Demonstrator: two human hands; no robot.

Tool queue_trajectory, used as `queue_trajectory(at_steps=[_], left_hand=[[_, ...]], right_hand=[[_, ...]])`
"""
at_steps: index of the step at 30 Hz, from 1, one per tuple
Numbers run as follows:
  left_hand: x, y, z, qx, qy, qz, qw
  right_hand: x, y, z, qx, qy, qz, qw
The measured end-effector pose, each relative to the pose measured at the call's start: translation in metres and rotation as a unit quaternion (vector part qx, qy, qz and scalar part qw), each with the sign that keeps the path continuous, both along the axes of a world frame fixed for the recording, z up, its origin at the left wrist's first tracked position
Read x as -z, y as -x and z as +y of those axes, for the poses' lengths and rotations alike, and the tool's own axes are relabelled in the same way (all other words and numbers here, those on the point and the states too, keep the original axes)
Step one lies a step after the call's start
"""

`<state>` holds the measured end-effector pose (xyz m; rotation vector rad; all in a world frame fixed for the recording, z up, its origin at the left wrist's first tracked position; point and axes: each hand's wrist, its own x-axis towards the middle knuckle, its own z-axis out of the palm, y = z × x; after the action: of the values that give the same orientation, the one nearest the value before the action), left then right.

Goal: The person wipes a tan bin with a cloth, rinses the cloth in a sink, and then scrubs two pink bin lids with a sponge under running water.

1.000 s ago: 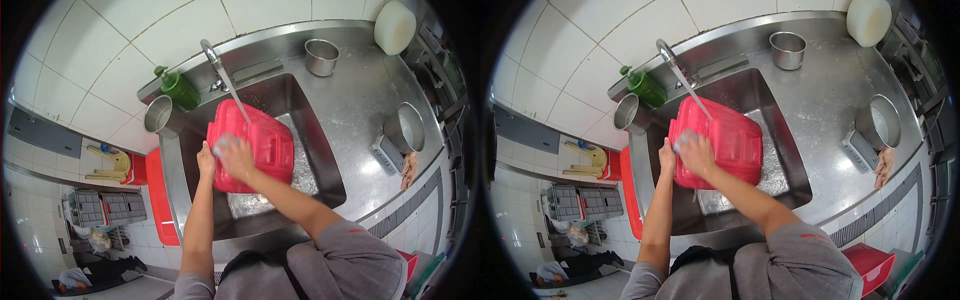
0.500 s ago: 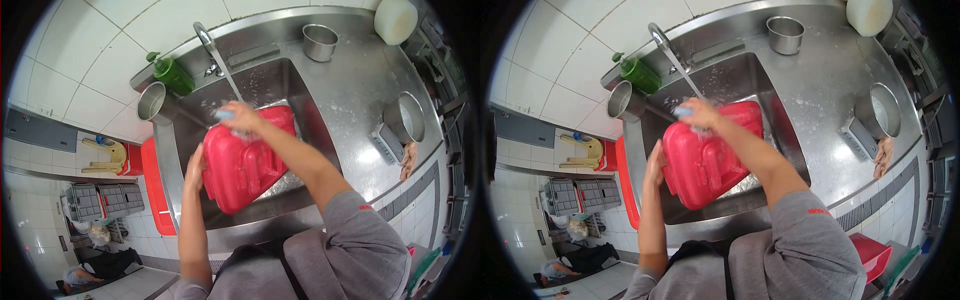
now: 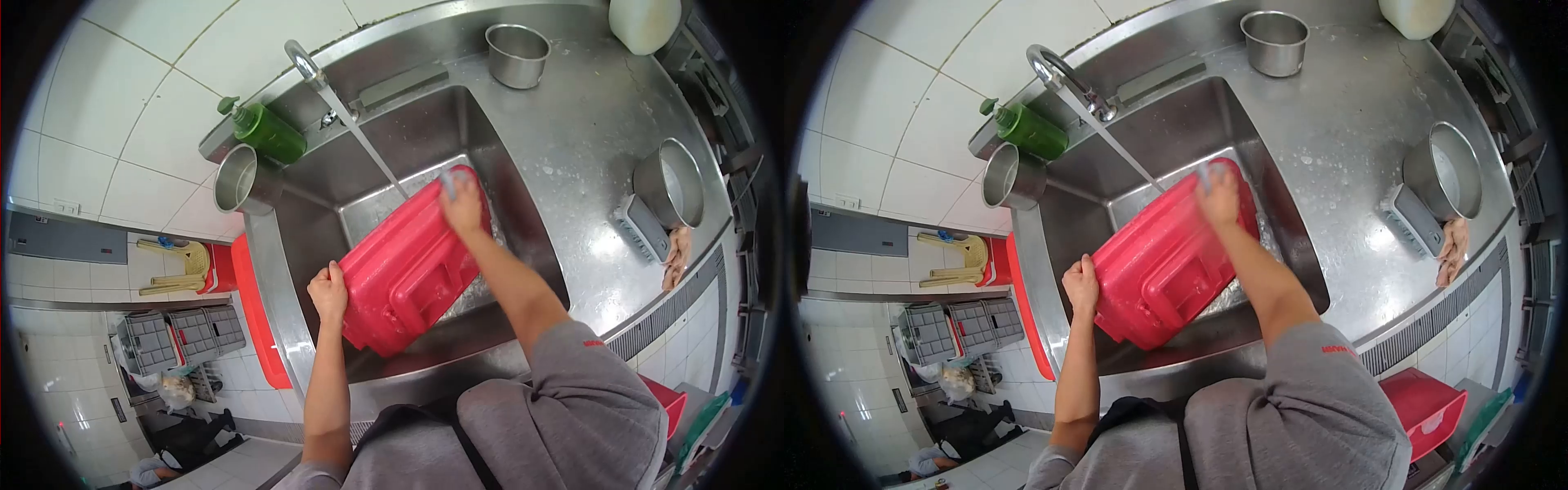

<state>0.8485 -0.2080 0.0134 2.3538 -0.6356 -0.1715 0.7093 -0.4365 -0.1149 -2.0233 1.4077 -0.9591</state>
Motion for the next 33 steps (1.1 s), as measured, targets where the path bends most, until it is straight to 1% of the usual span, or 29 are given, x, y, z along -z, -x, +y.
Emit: queue_trajectory(at_steps=[1,2,3,4,6,7,8,9,10,11,12,13,14,15,16,17,18,19,21,22,23,24,25,26,28,30,31,32,33], left_hand=[[-0.002,-0.003,-0.005,0.0,0.007,-0.003,1.0],[-0.004,-0.004,-0.008,0.012,-0.006,0.009,1.0],[-0.003,-0.003,-0.007,0.023,-0.023,0.023,0.999],[0.0,-0.001,-0.006,0.021,-0.023,0.025,0.999],[0.013,0.001,0.001,0.094,0.044,0.025,0.994],[0.018,-0.001,0.01,0.1,-0.007,-0.016,0.995],[0.024,0.002,0.019,0.098,0.02,-0.027,0.995],[0.03,0.001,0.034,0.096,0.009,-0.021,0.995],[0.038,-0.001,0.051,0.095,-0.001,-0.016,0.995],[0.048,-0.003,0.067,0.092,0.006,-0.029,0.995],[0.055,-0.003,0.081,0.09,0.014,-0.04,0.995],[0.057,-0.001,0.089,0.079,0.026,0.005,0.997],[0.059,-0.001,0.097,0.069,0.038,0.05,0.996],[0.071,-0.006,0.108,0.086,0.055,0.152,0.983],[0.072,0.0,0.107,0.158,0.067,0.139,0.975],[0.057,0.002,0.098,0.229,-0.065,0.12,0.964],[0.043,0.009,0.087,0.294,-0.198,0.104,0.929],[0.044,0.012,0.075,0.297,-0.197,0.106,0.929],[0.044,0.011,0.036,0.323,-0.179,0.216,0.904],[0.031,0.014,0.008,0.296,-0.118,0.231,0.919],[0.016,0.013,-0.023,0.27,-0.056,0.245,0.93],[0.009,0.001,-0.051,0.251,-0.046,0.28,0.926],[0.007,-0.009,-0.079,0.23,0.089,0.326,0.912],[-0.001,-0.019,-0.105,0.21,0.222,0.365,0.879],[-0.048,-0.034,-0.14,0.204,0.281,0.525,0.777],[-0.049,-0.064,-0.172,0.14,0.294,0.405,0.854],[-0.074,-0.044,-0.18,0.034,0.287,0.338,0.896],[-0.074,-0.045,-0.184,0.04,0.287,0.339,0.895],[-0.069,-0.052,-0.184,0.042,0.266,0.27,0.924]], right_hand=[[-0.038,-0.002,0.029,-0.074,0.045,-0.005,0.996],[-0.047,-0.007,0.058,-0.136,0.089,-0.032,0.986],[-0.049,-0.018,0.092,-0.194,0.087,0.01,0.977],[-0.085,-0.018,0.126,-0.216,0.106,-0.055,0.969],[-0.11,-0.021,0.161,-0.33,0.056,-0.076,0.939],[-0.103,-0.017,0.143,-0.35,0.092,-0.067,0.93],[-0.096,-0.014,0.115,-0.336,0.056,-0.019,0.94],[-0.088,-0.008,0.08,-0.322,0.021,0.03,0.946],[-0.073,-0.002,0.033,-0.282,0.055,0.044,0.957],[-0.049,0.008,-0.01,-0.216,-0.014,0.029,0.976],[-0.03,0.015,-0.052,-0.188,-0.049,0.04,0.98],[-0.016,0.027,-0.075,-0.17,-0.298,-0.159,0.926],[-0.003,0.038,-0.092,-0.135,-0.515,-0.343,0.774],[0.034,0.046,-0.094,-0.146,-0.486,-0.325,0.798],[0.062,0.049,-0.09,-0.159,-0.458,-0.307,0.819],[0.061,0.047,-0.085,-0.157,-0.41,-0.341,0.831],[0.052,0.041,-0.081,-0.16,-0.389,-0.35,0.837],[0.033,0.028,-0.078,-0.164,-0.364,-0.362,0.842],[-0.057,0.002,-0.069,-0.231,-0.281,-0.301,0.882],[-0.082,-0.018,-0.071,-0.222,-0.157,-0.168,0.948],[-0.12,-0.036,-0.069,-0.248,-0.128,-0.121,0.953],[-0.154,-0.051,-0.063,-0.272,-0.099,-0.074,0.954],[-0.173,-0.065,-0.06,-0.29,-0.114,-0.084,0.947],[-0.191,-0.077,-0.058,-0.307,-0.126,-0.096,0.938],[-0.212,-0.098,-0.054,-0.323,-0.044,-0.012,0.945],[-0.213,-0.112,-0.043,-0.31,0.031,-0.113,0.943],[-0.212,-0.119,-0.036,-0.279,0.096,-0.087,0.952],[-0.227,-0.101,-0.012,-0.196,0.131,-0.105,0.966],[-0.215,-0.094,0.009,-0.142,0.197,-0.144,0.959]])
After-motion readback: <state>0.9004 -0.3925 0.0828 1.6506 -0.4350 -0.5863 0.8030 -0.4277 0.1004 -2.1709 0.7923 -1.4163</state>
